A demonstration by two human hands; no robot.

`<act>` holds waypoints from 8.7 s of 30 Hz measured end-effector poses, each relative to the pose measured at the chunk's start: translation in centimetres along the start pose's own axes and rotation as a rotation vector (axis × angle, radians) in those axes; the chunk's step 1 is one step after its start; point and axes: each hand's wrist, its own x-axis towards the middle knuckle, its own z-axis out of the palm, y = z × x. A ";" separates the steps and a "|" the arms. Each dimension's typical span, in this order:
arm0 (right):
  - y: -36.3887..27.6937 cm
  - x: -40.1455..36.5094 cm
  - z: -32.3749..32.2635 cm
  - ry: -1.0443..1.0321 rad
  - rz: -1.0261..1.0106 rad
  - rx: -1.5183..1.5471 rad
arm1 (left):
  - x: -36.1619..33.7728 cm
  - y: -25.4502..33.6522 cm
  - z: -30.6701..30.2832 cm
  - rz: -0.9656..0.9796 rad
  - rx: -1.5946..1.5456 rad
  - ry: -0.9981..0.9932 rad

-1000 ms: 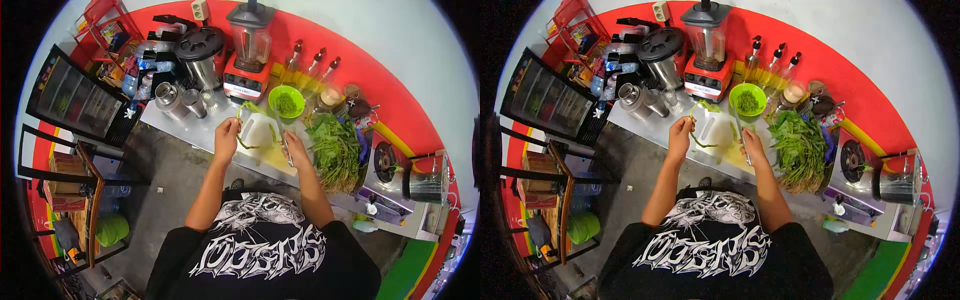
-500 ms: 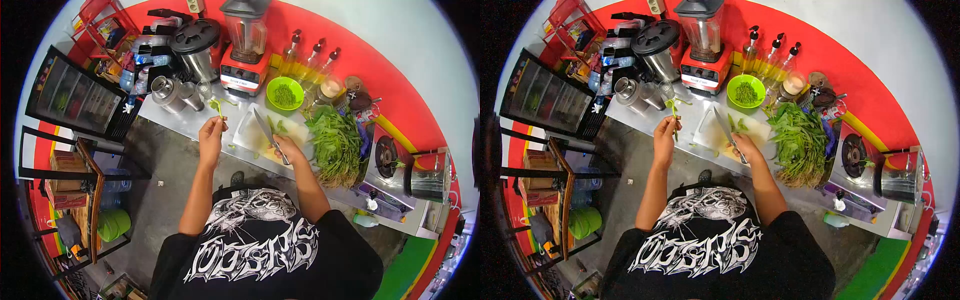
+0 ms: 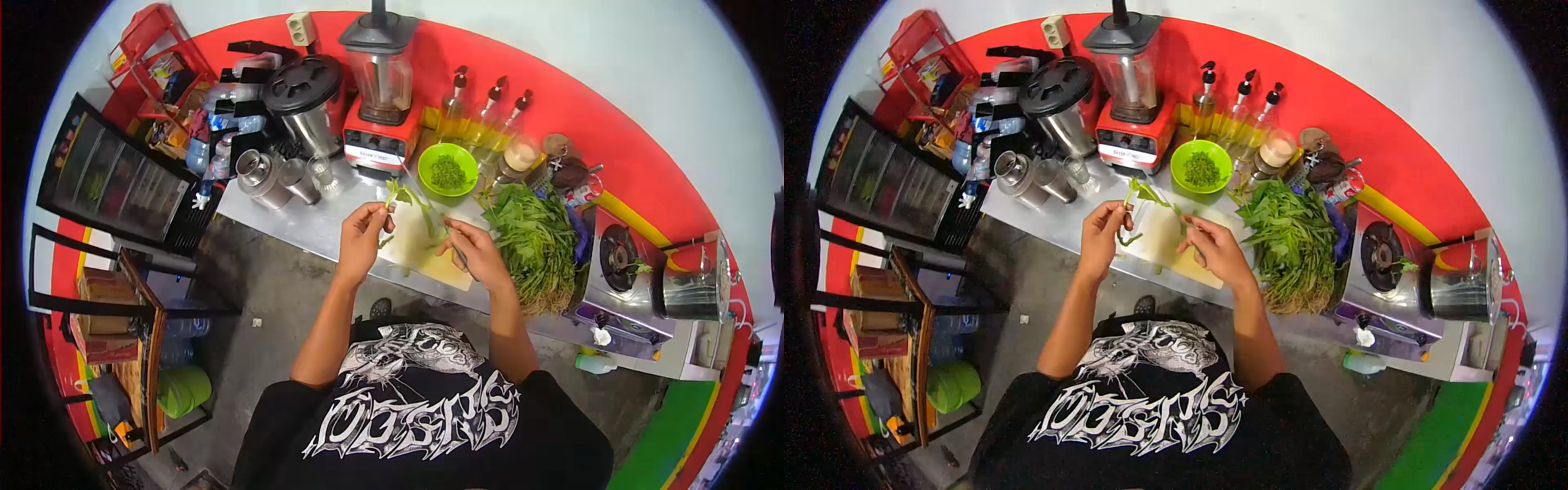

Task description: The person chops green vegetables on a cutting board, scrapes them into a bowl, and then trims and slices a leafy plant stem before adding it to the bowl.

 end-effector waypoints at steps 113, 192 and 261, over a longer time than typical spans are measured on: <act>17.7 2.9 10.0 0.593 0.194 -0.750 | 5.6 -7.2 -12.2 0.104 0.692 0.028; 16.1 0.4 9.7 0.503 0.433 -1.064 | 3.8 -15.6 -9.9 0.393 0.849 -0.852; 14.1 1.2 6.8 0.775 0.276 -0.788 | 8.0 -13.7 -3.1 0.449 0.829 -0.560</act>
